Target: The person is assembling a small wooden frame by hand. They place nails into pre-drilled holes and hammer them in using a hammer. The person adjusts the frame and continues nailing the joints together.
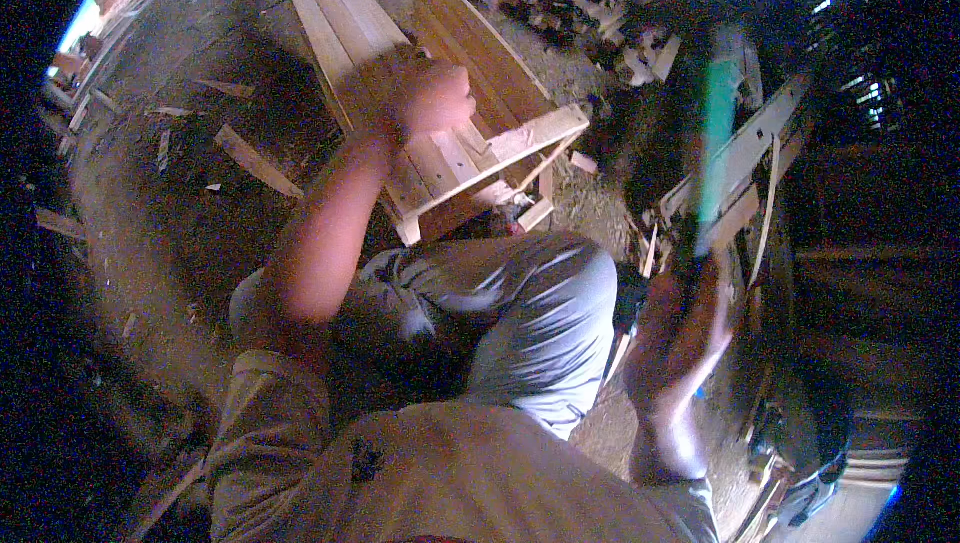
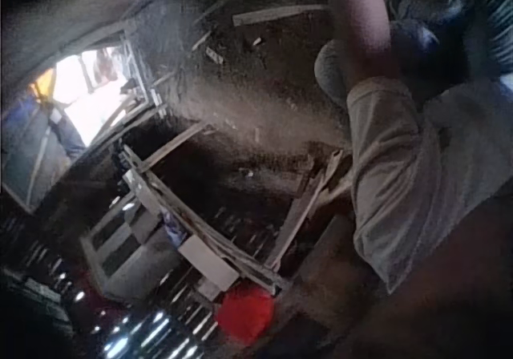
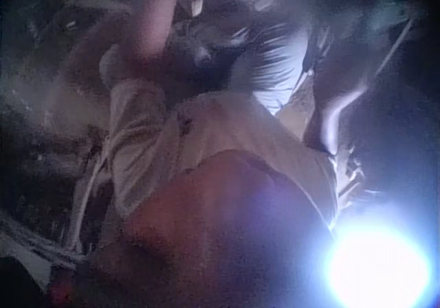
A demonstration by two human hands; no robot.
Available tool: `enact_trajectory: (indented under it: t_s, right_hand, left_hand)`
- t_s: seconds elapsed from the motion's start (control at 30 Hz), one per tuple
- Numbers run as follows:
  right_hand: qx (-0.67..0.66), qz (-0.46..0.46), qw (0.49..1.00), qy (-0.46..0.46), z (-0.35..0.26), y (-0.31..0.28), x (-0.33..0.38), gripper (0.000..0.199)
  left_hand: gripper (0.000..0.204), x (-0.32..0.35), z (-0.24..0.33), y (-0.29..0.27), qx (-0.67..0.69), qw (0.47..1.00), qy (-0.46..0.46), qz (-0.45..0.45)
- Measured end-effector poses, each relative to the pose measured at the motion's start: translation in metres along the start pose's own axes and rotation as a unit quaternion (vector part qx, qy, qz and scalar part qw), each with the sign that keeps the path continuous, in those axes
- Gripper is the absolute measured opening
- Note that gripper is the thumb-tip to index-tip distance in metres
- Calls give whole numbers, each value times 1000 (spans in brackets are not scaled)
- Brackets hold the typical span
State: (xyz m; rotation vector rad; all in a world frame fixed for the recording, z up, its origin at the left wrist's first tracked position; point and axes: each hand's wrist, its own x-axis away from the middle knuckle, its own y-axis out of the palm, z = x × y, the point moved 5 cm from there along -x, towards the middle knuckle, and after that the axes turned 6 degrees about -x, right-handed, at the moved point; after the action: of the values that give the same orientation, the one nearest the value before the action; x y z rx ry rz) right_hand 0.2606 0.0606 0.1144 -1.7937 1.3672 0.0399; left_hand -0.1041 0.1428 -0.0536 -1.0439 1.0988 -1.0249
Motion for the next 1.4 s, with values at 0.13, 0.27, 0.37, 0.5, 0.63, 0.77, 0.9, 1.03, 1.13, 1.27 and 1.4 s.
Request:
enact_trajectory:
  t_s: [0.13, 0.27, 0.37, 0.5, 0.63, 0.77, 0.9, 1.03, 1.13, 1.27, 1.4]
  right_hand:
    - [92, -27, 990, -105, 10, 11, 17, 26]
    - [100, -149, 984, -13, 17, 23, 21, 34]
    - [-50, 12, 998, 21, 26, 3, 20, 28]
    - [-181, -83, 979, 39, 40, 24, 27, 33]
    - [50, -77, 995, -30, 29, 15, 24, 37]
    - [-383, 70, 914, 113, 42, -2, 26, 35]
    - [90, -254, 963, 15, 27, 42, 34, 35]
    - [83, -63, 995, 7, 13, 6, 28, 42]
    - [45, 2, 997, -58, 19, 18, 36, 40]
    - [90, -163, 982, -37, 33, 53, 48, 31]
    - [-28, -13, 999, 27, 28, 12, 33, 15]
  left_hand:
    - [30, 0, 13, -8, 76, 995, -65, 29]
    - [31, -1, 13, -11, 110, 991, -57, 43]
    - [32, 2, 13, -15, 85, 995, -54, 3]
    - [34, 8, 25, -30, 77, 996, -41, 24]
    - [31, 7, 21, -29, 49, 996, -70, 4]
    - [30, 11, 16, -31, 92, 992, -86, -3]
    - [34, 8, 23, -31, 90, 994, -61, -15]
    - [33, 13, 16, -34, 104, 992, -73, 2]
    - [29, 12, 20, -30, 106, 989, -102, -28]
    - [30, 0, 24, -23, 73, 996, -57, -20]
    - [30, 6, 14, -14, 96, 991, -91, -7]
